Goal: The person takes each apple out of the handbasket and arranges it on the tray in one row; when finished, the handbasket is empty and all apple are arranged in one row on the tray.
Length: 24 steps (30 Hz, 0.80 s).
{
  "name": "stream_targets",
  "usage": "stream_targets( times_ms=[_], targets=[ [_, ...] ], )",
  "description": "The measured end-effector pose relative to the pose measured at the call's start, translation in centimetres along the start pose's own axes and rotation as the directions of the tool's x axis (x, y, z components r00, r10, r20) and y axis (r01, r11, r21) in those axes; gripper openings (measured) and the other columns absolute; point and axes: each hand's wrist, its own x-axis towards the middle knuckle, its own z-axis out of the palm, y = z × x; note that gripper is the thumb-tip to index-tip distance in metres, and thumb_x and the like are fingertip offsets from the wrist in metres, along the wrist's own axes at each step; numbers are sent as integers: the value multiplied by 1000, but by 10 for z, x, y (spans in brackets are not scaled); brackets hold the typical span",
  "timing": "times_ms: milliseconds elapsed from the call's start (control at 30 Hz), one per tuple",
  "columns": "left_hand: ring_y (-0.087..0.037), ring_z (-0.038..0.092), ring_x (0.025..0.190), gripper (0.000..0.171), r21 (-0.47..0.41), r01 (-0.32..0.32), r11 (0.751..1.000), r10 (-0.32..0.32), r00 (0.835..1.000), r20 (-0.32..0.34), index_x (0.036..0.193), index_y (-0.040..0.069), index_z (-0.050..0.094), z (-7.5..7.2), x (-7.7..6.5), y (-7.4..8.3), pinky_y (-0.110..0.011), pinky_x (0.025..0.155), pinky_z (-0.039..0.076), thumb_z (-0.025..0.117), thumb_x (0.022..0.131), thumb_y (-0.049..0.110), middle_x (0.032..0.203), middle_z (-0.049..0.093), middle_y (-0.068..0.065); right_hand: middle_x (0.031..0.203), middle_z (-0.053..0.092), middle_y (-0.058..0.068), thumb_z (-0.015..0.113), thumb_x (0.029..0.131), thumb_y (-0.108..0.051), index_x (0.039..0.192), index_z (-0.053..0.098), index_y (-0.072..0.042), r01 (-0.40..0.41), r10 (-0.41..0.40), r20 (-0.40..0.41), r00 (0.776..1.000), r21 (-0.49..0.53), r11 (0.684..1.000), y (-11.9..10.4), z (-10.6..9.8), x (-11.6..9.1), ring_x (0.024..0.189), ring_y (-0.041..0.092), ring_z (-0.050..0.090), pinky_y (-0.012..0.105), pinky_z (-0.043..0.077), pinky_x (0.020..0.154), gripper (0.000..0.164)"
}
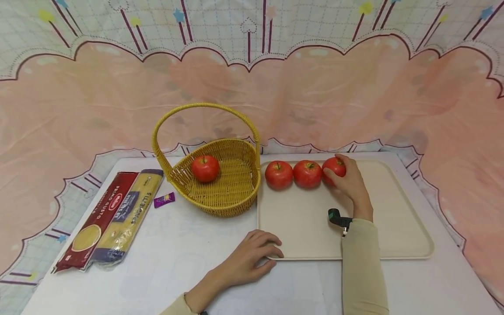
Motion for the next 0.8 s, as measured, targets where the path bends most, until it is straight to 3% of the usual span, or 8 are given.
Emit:
stream_targets(
  times_ms=[500,667,800],
  targets=[
    [-7,46,116,16,-19,10,1000,-9,1000,7,103,30,64,-1,0,2,-32,108,32,61,88,24,120,55,10,150,20,27,59,90,-43,152,14,-15,3,-4,70,998,2,1000,-2,-5,-2,133,50,25,69,28,103,81],
    [-7,46,115,16,-17,4,1000,-4,1000,2,103,29,64,-2,0,2,-32,107,33,61,89,24,120,55,9,144,29,29,56,93,-35,147,28,-9,78,-78,-26,997,-16,997,-4,-6,-3,129,49,31,67,30,102,66],
    [-7,46,115,15,-17,4,1000,-4,1000,2,103,29,64,-3,0,3,-31,107,33,61,89,23,120,55,9,135,40,27,56,93,-23,135,45,-4,176,-177,-132,975,-17,984,-9,-4,-3,125,46,37,65,31,103,47]
  ],
)
